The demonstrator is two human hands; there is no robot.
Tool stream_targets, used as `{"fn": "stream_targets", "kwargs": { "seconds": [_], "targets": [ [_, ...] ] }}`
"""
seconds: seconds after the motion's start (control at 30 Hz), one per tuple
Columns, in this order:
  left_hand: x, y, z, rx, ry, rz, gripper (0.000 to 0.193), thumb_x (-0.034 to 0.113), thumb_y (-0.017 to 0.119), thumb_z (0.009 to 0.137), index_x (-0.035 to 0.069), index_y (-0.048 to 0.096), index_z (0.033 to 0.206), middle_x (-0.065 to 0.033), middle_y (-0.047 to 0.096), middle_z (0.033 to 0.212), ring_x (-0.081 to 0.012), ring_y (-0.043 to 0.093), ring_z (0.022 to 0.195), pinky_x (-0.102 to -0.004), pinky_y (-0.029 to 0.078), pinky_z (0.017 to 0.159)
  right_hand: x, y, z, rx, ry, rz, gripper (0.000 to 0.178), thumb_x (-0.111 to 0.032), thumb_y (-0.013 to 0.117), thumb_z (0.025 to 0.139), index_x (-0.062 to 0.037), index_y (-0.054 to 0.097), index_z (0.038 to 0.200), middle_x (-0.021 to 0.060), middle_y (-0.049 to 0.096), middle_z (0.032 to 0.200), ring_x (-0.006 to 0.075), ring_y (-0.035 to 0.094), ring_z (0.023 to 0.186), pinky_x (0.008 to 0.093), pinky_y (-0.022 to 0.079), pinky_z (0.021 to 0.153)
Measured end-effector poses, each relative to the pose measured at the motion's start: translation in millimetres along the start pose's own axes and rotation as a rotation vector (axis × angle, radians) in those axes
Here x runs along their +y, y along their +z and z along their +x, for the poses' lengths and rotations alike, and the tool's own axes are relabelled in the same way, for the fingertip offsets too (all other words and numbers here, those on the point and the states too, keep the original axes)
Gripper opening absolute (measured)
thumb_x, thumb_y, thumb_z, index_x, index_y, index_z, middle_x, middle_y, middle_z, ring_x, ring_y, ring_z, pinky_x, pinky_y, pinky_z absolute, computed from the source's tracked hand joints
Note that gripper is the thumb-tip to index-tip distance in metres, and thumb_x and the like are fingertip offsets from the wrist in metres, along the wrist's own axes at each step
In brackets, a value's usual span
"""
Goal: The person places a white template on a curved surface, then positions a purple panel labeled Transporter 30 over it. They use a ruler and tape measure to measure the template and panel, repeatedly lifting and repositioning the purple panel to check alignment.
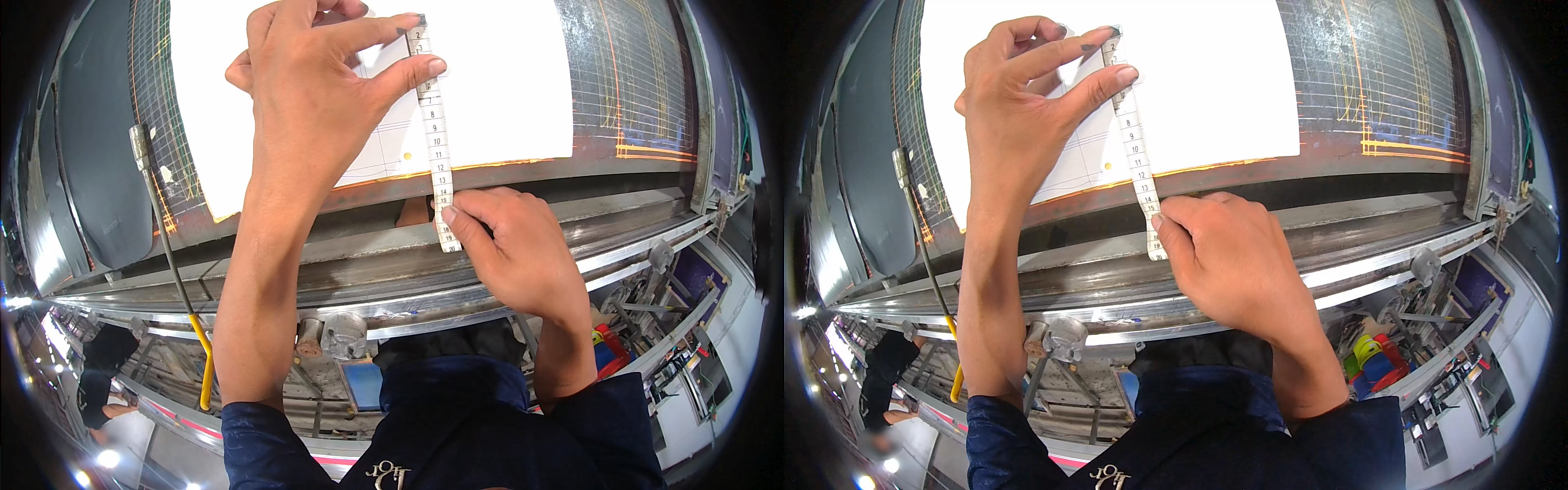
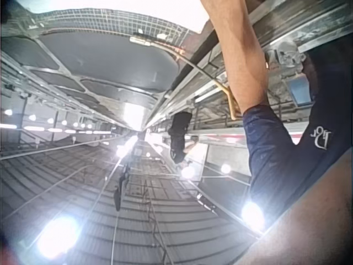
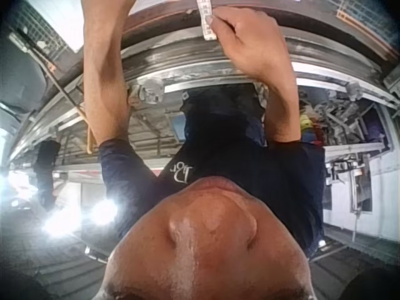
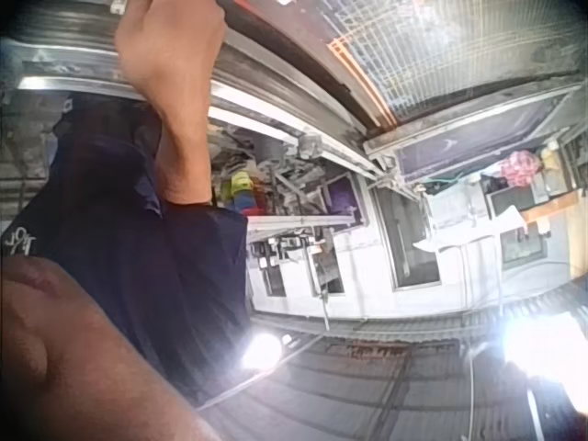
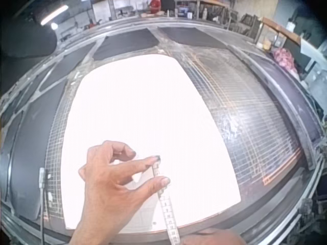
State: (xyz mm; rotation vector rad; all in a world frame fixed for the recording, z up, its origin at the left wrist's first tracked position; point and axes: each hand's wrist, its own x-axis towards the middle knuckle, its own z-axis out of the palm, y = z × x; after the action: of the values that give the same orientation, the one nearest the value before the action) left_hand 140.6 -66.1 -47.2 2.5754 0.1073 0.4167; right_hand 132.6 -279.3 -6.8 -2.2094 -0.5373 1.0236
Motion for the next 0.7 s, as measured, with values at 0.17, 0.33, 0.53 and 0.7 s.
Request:
{"fn": "stream_targets", "kwargs": {
  "seconds": [0.17, 0.33, 0.53, 0.7],
  "targets": [
    [-12, 6, -2, 0.006, 0.028, -0.031, 0.042, 0.041, 0.09, 0.076, 0.02, 0.082, 0.111, -0.0034, 0.056, 0.115, -0.0189, 0.056, 0.11, -0.0298, 0.062, 0.079, -2, -2, 3, -0.026, 0.059, 0.022, 0.027, -0.022, 0.055, 0.099, -0.0021, 0.067, 0.084, 0.0228, 0.065, 0.075, 0.0458, 0.064, 0.077, 0.055, 0.047, 0.07],
    [-2, -2, 0, 0.048, 0.002, -0.095, 0.044, 0.044, 0.091, 0.073, 0.023, 0.083, 0.111, -0.0028, 0.06, 0.114, -0.0188, 0.056, 0.108, -0.0323, 0.054, 0.078, -3, -4, 3, -0.043, 0.073, -0.011, 0.028, -0.022, 0.054, 0.099, -0.0024, 0.067, 0.083, 0.0229, 0.065, 0.075, 0.0457, 0.064, 0.077, 0.0554, 0.048, 0.069],
    [3, -3, 2, 0.011, -0.059, 0.061, 0.042, 0.041, 0.093, 0.067, 0.025, 0.084, 0.104, 0.0001, 0.061, 0.11, -0.0198, 0.052, 0.109, -0.0405, 0.038, 0.089, 4, 2, 1, 0.025, -0.005, -0.08, 0.023, -0.023, 0.059, 0.096, -0.0057, 0.068, 0.084, 0.0205, 0.068, 0.078, 0.0441, 0.066, 0.081, 0.0555, 0.051, 0.073],
    [8, -14, 2, -0.022, -0.039, 0.032, 0.036, 0.037, 0.089, 0.073, 0.021, 0.083, 0.105, -0.0008, 0.062, 0.111, -0.0199, 0.051, 0.112, -0.0414, 0.027, 0.092, 1, 2, -4, 0.077, -0.057, 0.132, 0.022, -0.022, 0.061, 0.094, -0.0042, 0.071, 0.086, 0.0179, 0.067, 0.074, 0.0395, 0.066, 0.075, 0.0474, 0.051, 0.067]
  ]
}}
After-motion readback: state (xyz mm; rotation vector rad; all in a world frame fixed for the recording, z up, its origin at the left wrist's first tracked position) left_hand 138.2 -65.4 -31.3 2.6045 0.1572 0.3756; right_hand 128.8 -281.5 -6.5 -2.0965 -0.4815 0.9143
